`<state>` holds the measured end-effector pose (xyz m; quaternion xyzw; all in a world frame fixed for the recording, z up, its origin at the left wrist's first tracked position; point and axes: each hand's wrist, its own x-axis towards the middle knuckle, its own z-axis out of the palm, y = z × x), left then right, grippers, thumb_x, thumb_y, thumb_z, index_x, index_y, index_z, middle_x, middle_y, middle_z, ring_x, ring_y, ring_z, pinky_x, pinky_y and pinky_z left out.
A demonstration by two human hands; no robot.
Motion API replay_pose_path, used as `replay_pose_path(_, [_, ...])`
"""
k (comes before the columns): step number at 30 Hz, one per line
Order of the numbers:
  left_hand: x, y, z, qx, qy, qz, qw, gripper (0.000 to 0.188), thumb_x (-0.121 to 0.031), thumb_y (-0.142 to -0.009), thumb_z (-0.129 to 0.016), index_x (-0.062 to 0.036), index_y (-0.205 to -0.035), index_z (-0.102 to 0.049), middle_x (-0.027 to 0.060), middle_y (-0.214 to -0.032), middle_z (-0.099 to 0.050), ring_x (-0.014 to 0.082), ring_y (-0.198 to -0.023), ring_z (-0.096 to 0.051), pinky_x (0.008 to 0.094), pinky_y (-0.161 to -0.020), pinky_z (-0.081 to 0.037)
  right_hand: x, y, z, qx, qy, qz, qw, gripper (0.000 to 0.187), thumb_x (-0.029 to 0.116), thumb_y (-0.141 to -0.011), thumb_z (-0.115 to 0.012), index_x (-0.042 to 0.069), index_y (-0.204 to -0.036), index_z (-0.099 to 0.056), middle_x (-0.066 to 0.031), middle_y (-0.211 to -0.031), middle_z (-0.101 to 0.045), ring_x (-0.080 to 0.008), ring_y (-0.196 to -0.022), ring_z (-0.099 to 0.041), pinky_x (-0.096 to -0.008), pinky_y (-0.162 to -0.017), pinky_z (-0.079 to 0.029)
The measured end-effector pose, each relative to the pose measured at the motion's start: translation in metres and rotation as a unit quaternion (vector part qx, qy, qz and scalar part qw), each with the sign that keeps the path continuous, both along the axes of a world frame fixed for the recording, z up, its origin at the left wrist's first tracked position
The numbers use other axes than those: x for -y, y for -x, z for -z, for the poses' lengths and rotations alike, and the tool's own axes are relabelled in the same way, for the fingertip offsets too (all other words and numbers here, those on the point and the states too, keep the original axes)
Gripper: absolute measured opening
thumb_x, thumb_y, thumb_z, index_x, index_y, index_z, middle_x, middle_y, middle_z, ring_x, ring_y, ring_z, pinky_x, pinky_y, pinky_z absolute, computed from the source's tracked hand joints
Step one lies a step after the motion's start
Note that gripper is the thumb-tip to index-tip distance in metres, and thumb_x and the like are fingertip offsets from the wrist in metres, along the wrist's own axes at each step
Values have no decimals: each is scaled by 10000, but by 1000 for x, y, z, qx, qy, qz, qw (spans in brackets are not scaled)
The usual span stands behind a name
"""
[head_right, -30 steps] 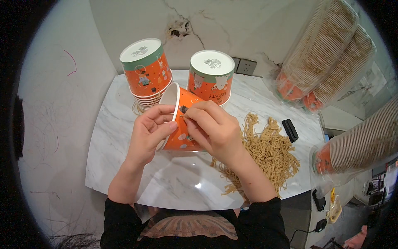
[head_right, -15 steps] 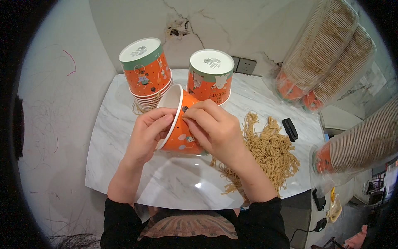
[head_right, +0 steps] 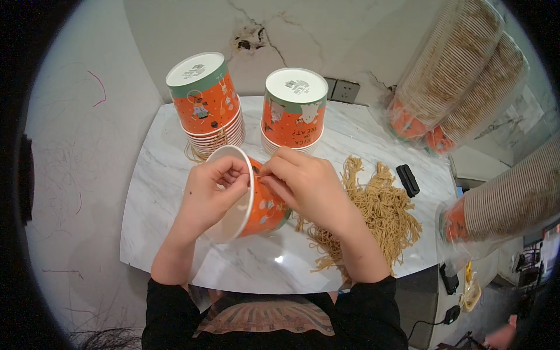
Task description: Threading and tying cord handles onto decorated paper tubs at a workbench.
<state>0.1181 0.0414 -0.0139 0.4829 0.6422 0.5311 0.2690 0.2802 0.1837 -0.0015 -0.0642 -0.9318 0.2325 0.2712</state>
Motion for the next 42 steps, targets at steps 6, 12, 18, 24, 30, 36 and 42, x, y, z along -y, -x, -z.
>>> replay_pose_path(6, [0,-5,-3,-304,-111,-98,941,103,-75,-781,-692,-25,-815,-609,119,-973,-678,277,-936,-655,380,-786,-524,-6,-4,2,7,-10,60,998,107,104,-851,-724,82,-955,-713,-86,-872,-660,-295,-729,-673,-390,-637,-543])
replay_pose_path(12, [-2,2,2,-314,-146,-21,938,137,-66,-808,-666,-49,-925,-598,116,-1006,-680,296,-994,-644,416,-868,-490,2,0,0,-5,262,20,965,127,78,-933,-660,-15,-1004,-709,-113,-842,-747,-161,-744,-728,-293,-714,-568])
replay_pose_path(18, [3,-2,0,-217,-63,-51,973,108,-101,-907,-632,-40,-982,-584,120,-865,-684,309,-831,-693,395,-748,-531,14,0,-4,-3,337,-27,941,222,62,-886,-749,-65,-1065,-719,-79,-963,-754,-106,-843,-687,-269,-808,-558])
replay_pose_path(24, [1,1,4,-98,-20,-4,995,112,-134,-965,-598,-28,-995,-580,127,-884,-695,256,-831,-711,362,-731,-543,21,0,4,-15,238,20,971,184,105,-859,-767,-11,-1001,-749,-103,-862,-750,-163,-777,-719,-290,-721,-561])
replay_pose_path(30, [-6,28,5,154,131,153,967,270,-195,-997,-504,-85,-1238,-559,38,-1063,-687,117,-991,-644,287,-847,-495,15,-2,-3,35,244,-54,968,112,75,-858,-743,27,-958,-762,-112,-854,-748,-219,-761,-725,-317,-695,-555])
replay_pose_path(36, [-6,23,-2,304,132,253,909,553,-155,-960,-513,-126,-1508,-445,64,-1301,-663,119,-1095,-607,282,-961,-458,14,-5,-5,32,218,-110,969,105,59,-839,-756,25,-939,-765,-102,-854,-754,-226,-781,-726,-323,-727,-556])
replay_pose_path(42, [-11,22,9,322,-27,187,928,589,-14,-889,-576,-48,-1471,-499,103,-1286,-687,193,-1185,-633,330,-1025,-481,5,-7,-6,60,205,-120,970,99,59,-833,-770,32,-928,-771,-101,-857,-756,-228,-805,-724,-333,-750,-550])
